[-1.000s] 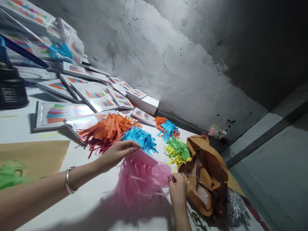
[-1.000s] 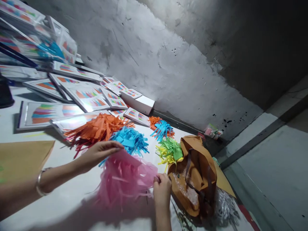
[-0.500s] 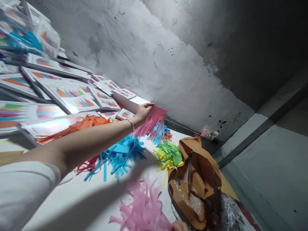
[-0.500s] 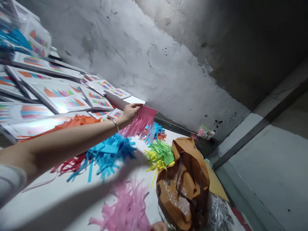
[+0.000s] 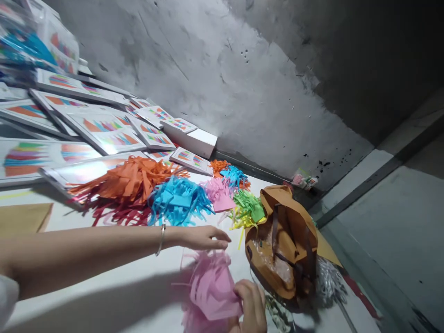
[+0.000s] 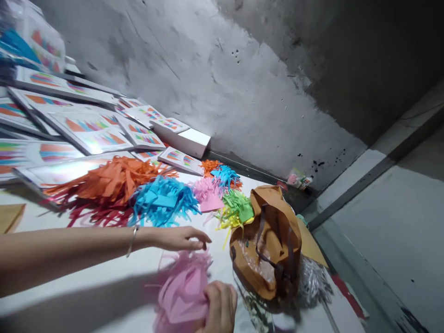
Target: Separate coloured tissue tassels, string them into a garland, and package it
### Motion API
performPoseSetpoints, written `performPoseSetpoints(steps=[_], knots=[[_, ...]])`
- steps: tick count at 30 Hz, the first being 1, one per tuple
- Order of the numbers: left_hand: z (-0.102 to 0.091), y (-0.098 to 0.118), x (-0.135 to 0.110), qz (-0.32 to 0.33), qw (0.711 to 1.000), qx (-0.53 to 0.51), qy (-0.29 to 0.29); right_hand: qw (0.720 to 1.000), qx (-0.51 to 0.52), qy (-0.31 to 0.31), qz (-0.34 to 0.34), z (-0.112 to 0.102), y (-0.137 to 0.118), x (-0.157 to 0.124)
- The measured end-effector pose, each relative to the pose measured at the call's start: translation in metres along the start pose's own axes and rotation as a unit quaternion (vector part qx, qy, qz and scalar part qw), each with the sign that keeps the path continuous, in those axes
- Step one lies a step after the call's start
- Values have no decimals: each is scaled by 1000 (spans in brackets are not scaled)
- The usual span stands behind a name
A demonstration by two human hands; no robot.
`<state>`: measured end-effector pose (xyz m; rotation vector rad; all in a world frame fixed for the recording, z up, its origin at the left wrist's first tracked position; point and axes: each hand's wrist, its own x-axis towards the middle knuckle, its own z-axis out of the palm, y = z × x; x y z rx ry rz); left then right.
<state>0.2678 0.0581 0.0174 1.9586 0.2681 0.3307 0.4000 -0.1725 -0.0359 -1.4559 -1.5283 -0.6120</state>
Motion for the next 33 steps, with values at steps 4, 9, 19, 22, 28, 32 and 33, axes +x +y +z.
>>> performPoseSetpoints(steps=[4, 9, 19, 22, 28, 32, 33], knots=[[20, 22, -38, -38, 997, -67, -26, 998, -21, 17, -60, -7, -29, 13], [23, 48, -80, -34, 991, -125, 22, 998, -19, -19, -60, -15, -60, 18], [-15, 70, -184, -123, 983, 21, -134, 991, -58, 45, -114, -54, -56, 22], [-28, 81, -197, -108, 976, 185, -48, 983, -68, 57, -158, -62, -65, 20], [32, 119, -171, 44, 985, 135, 93, 963, -109, 48, -240, -62, -91, 24], [93, 112, -168, 155, 965, 125, 170, 963, -119, 95, -224, -65, -90, 31], [102, 107, -173, 172, 959, 132, 180, 964, -123, 105, -210, -67, -85, 33]])
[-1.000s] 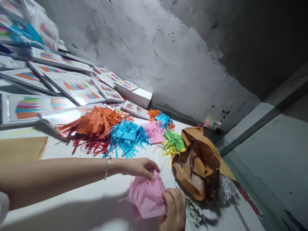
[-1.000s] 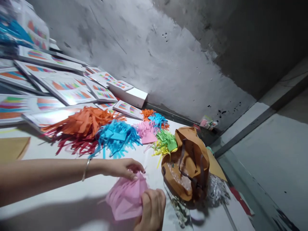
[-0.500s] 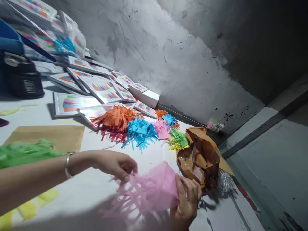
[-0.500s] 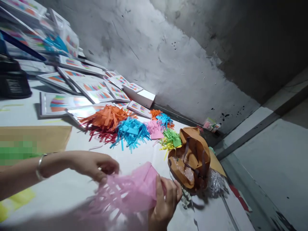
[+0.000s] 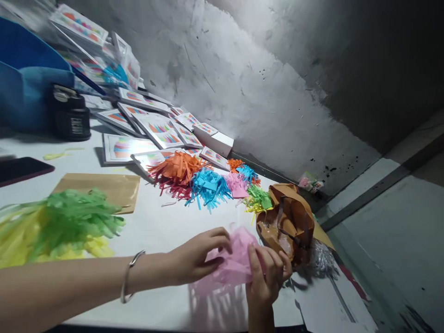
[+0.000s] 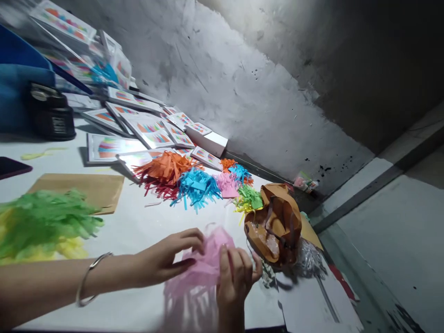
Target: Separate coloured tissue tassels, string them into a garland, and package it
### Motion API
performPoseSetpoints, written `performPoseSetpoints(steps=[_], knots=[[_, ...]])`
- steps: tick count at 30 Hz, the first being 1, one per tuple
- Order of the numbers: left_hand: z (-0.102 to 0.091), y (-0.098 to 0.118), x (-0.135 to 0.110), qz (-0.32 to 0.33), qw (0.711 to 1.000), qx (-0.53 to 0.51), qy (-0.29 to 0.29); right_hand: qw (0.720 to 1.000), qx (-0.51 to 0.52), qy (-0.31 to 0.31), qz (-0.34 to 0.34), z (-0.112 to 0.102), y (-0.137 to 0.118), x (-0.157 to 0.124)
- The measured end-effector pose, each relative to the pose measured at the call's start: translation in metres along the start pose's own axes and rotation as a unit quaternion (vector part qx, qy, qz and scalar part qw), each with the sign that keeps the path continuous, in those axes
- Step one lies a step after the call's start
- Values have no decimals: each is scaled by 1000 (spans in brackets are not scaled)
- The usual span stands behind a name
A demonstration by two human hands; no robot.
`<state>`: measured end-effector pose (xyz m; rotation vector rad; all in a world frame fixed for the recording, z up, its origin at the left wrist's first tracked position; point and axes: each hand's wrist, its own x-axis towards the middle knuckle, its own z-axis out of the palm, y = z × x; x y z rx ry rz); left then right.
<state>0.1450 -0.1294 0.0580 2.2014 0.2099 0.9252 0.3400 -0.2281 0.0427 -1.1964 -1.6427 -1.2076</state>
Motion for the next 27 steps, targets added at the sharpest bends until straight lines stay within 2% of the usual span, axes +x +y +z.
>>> performPoseSetpoints(steps=[1, 2, 4, 6, 7, 8, 9, 11, 12, 13, 14, 16, 19, 23, 27], knots=[[3, -1, -10, 11, 1000, 3, -10, 1000, -7, 7, 13, -1, 5, -1], [3, -3, -21, 17, 999, 0, -49, 999, -15, 11, 26, -2, 11, -3], [-8, -7, -40, 20, 978, -35, -206, 998, -22, 2, 53, -4, 19, -7], [-28, -12, -50, 17, 928, -75, -364, 997, -15, -3, 74, -6, 22, -11], [-40, -14, -50, -2, 911, -86, -404, 997, -6, 1, 79, -7, 21, -11], [-51, -15, -46, -31, 910, -87, -404, 997, 5, 8, 82, -8, 18, -11], [-61, -16, -38, -80, 919, -86, -377, 997, 18, 17, 79, -9, 14, -11], [-75, -16, -15, -175, 951, -101, -235, 996, 47, 31, 72, -10, 4, -8], [-78, -15, -2, -195, 960, -119, -160, 995, 60, 37, 67, -11, -2, -6], [-78, -14, 11, -200, 962, -145, -113, 995, 69, 43, 61, -12, -7, -4], [-75, -12, 22, -197, 961, -173, -93, 995, 73, 48, 53, -13, -11, -2], [-64, -8, 37, -187, 950, -225, -113, 996, 69, 48, 33, -14, -16, 0], [-44, -3, 42, -192, 930, -289, -126, 998, 51, 25, 13, -16, -17, -1], [-20, -4, 32, -246, 894, -370, -63, 998, 37, 11, 40, -16, -12, -6], [-8, -13, 16, -309, 848, -418, -102, 997, 59, 2, 55, -13, -12, -12]])
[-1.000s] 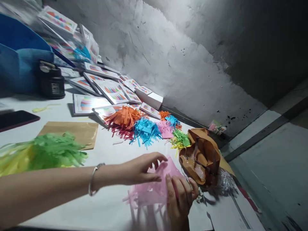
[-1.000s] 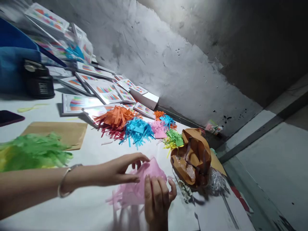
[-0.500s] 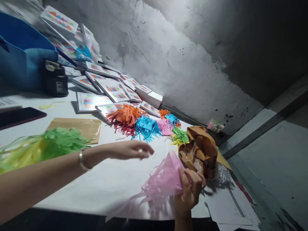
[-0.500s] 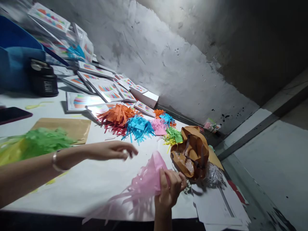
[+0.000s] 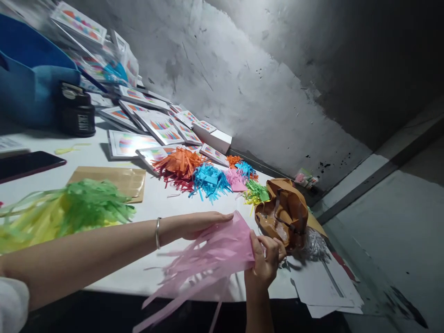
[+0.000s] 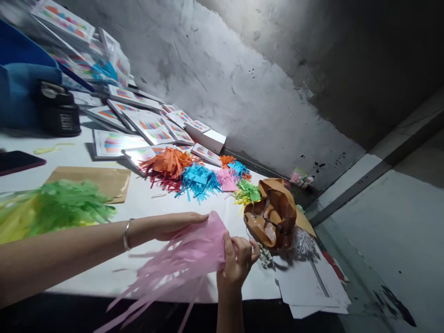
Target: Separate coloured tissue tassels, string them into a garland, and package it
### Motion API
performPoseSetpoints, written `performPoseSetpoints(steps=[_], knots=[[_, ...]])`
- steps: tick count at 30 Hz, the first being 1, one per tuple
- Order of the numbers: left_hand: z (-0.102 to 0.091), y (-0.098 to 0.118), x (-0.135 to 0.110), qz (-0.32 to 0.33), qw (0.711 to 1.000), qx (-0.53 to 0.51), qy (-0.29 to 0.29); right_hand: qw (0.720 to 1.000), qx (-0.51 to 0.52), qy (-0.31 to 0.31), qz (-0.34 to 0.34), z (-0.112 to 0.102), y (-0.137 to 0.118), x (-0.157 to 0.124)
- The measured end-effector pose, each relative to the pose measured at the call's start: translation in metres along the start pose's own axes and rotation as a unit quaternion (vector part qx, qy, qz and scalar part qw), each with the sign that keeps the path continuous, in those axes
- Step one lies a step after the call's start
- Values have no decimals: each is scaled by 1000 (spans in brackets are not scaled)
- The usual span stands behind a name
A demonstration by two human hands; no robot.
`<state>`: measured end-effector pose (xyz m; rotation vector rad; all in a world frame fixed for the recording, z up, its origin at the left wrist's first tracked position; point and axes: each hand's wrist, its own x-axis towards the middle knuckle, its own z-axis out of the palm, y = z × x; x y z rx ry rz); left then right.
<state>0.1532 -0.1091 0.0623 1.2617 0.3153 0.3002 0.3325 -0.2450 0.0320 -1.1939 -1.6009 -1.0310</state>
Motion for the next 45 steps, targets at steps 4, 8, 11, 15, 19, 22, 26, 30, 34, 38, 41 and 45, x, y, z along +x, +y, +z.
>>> performPoseSetpoints(steps=[4, 8, 11, 15, 19, 22, 26, 30, 34, 38, 41, 45], knots=[[-9, -5, -4, -26, 999, -19, 0, 1000, 13, -16, -2, 6, -2, -5], [-15, 0, -4, 9, 997, -63, 49, 999, 20, -47, -11, 9, -7, -7], [-17, 4, -7, 26, 993, -84, 80, 994, 29, -107, -3, 8, -12, -7], [-18, 3, -14, 9, 990, -110, 83, 990, 29, -138, 13, 9, -18, -8], [-17, -9, -20, -72, 988, -132, 38, 993, 28, -109, 22, 12, -20, -9], [-15, -19, -22, -90, 985, -148, 15, 996, 31, -79, 19, 15, -21, -12], [-7, -35, -23, -45, 980, -191, 25, 998, 33, -53, 15, 15, -24, -17], [7, -59, -31, -61, 968, -242, -43, 998, 29, -53, 18, 18, -24, -25], [15, -83, -40, -139, 960, -215, -113, 997, 29, -67, 15, 24, -18, -42], [19, -91, -30, -108, 978, -155, -94, 997, 3, -75, 28, 21, 3, -55], [19, -82, -15, -86, 985, -124, -87, 997, -41, -63, 23, 0, 33, -47], [10, -54, -3, -57, 993, -81, -69, 994, -100, -38, -6, -37, 66, -26]])
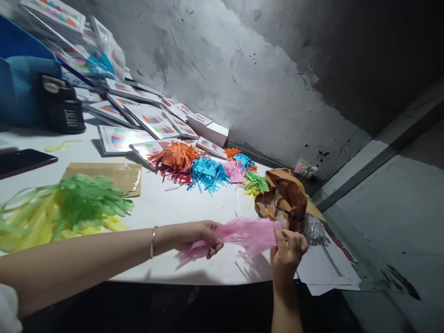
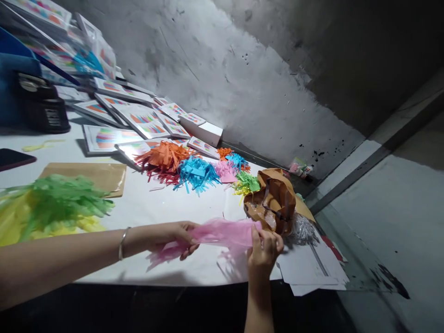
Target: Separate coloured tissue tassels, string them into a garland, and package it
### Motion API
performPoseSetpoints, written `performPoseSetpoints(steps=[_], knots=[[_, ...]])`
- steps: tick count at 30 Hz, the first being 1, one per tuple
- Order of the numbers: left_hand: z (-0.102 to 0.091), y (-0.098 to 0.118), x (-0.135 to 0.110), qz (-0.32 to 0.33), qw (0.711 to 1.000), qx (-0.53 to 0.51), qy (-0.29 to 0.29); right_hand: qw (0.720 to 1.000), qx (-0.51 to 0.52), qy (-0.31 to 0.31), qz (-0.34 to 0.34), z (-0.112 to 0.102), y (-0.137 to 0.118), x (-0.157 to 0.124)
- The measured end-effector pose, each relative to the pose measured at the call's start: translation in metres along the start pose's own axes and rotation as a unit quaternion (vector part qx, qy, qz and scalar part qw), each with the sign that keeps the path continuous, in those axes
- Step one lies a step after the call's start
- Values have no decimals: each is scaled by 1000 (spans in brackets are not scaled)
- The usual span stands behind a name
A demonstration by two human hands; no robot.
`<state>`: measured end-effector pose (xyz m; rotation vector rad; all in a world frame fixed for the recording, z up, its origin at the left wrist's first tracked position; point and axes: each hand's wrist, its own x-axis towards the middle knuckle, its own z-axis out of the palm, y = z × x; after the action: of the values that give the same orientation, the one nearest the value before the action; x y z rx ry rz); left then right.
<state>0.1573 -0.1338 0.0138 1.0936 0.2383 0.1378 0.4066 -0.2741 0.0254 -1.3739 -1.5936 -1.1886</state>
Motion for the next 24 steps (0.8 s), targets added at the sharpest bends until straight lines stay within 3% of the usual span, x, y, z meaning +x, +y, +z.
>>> performPoseSetpoints(steps=[2, 4, 7, 9, 11, 13, 15, 17, 19, 21, 24], knots=[[-10, 16, -8, 9, 1000, 27, 10, 1000, -12, -2, -19, -9, 1, 1], [-27, 28, -24, 10, 998, 58, 26, 999, -3, -31, -37, -7, -15, -7], [-61, 35, -59, -9, 992, 101, 69, 993, 35, -103, -49, 15, -61, -31], [-85, 34, -86, -57, 977, 163, 127, 987, 67, -139, -44, 33, -94, -47], [-103, 30, -110, -96, 936, 267, 208, 980, 103, -167, -31, 48, -121, -57], [-110, 24, -127, -63, 867, 399, 293, 973, 134, -190, -10, 57, -139, -62], [-101, 14, -134, 30, 782, 526, 334, 966, 153, -206, 12, 61, -148, -62], [-80, -2, -129, 113, 722, 612, 301, 959, 176, -220, 34, 62, -154, -60], [-54, -23, -113, 149, 704, 658, 223, 950, 204, -229, 51, 62, -158, -58], [-34, -47, -94, 151, 682, 692, 182, 945, 224, -231, 55, 63, -160, -59], [-27, -76, -74, 146, 676, 704, 161, 940, 228, -252, 35, 64, -154, -66]])
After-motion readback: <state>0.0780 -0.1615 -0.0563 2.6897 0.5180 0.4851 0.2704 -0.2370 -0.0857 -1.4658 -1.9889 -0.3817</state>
